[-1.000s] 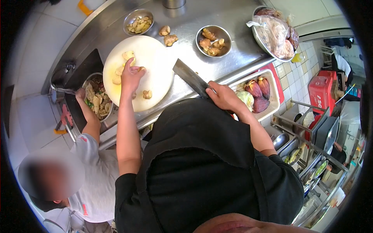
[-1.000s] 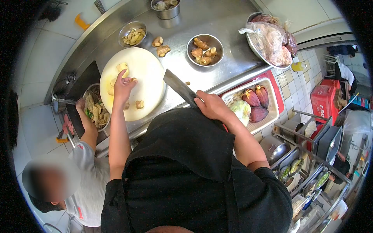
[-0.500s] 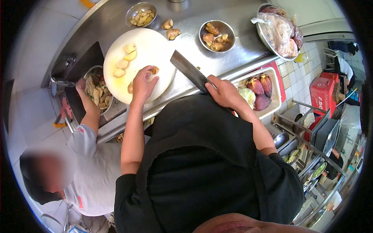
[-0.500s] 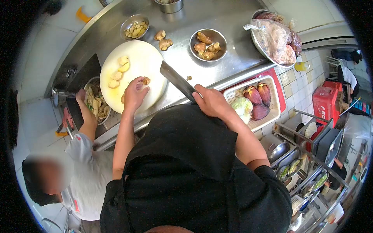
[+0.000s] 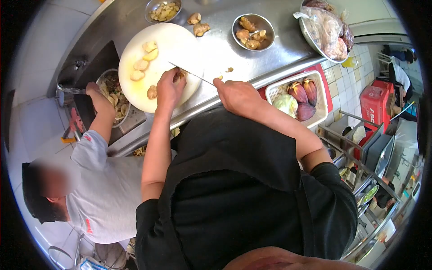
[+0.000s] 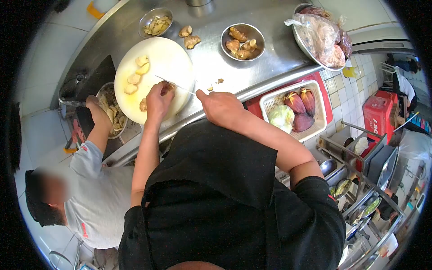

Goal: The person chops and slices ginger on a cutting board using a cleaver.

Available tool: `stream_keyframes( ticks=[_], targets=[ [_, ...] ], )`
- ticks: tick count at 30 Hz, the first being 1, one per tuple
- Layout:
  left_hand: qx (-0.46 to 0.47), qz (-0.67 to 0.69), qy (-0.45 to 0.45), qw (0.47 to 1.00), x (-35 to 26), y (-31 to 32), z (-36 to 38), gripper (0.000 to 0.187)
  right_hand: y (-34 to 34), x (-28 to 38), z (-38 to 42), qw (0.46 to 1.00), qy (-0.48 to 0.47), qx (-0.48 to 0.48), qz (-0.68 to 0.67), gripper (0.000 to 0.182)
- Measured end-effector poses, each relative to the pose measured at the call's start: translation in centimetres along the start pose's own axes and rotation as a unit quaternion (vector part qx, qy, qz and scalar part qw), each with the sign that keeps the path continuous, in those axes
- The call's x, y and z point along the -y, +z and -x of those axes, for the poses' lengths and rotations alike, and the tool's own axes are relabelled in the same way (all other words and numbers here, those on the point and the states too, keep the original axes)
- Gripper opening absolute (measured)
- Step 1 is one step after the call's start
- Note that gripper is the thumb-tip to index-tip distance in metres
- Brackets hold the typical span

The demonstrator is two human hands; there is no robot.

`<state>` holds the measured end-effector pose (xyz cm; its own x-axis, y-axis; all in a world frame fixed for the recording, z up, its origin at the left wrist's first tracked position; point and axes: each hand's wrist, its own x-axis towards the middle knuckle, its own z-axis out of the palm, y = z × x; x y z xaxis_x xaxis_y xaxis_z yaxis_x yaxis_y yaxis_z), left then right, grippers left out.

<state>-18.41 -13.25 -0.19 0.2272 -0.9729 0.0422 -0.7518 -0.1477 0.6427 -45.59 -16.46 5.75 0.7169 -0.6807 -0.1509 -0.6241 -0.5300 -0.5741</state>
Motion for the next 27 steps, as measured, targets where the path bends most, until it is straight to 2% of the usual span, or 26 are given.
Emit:
stream_keyframes(
  ticks=[6, 17, 24, 26, 27],
  targets=[
    [-0.003, 0.04, -0.022, 0.999, 0.1, 0.1, 0.0, 0.037, -0.4, 1.0, -0.2, 1.0, 0.007, 0.026, 0.015, 0.015],
    [0.016, 0.017, -0.041, 0.999, -0.1, 0.0, -0.8, 0.036, -0.4, 1.5, -1.4, 0.999, 0.012, 0.031, 0.017, 0.018],
    [0.012, 0.004, -0.023, 1.0, 0.6, 0.6, -0.7, 0.037, 0.4, 1.6, -3.9, 0.997, 0.039, 0.067, 0.008, 0.023],
    [-0.013, 0.117, -0.023, 0.993, 1.4, 0.8, -0.2, 0.038, 0.8, 1.2, -4.2, 0.997, 0.043, 0.069, 0.007, 0.023],
    [-0.013, 0.115, -0.019, 0.993, 2.0, 0.8, 0.0, 0.038, 1.0, 0.8, -4.2, 0.998, 0.042, 0.057, -0.001, 0.025]
  ],
)
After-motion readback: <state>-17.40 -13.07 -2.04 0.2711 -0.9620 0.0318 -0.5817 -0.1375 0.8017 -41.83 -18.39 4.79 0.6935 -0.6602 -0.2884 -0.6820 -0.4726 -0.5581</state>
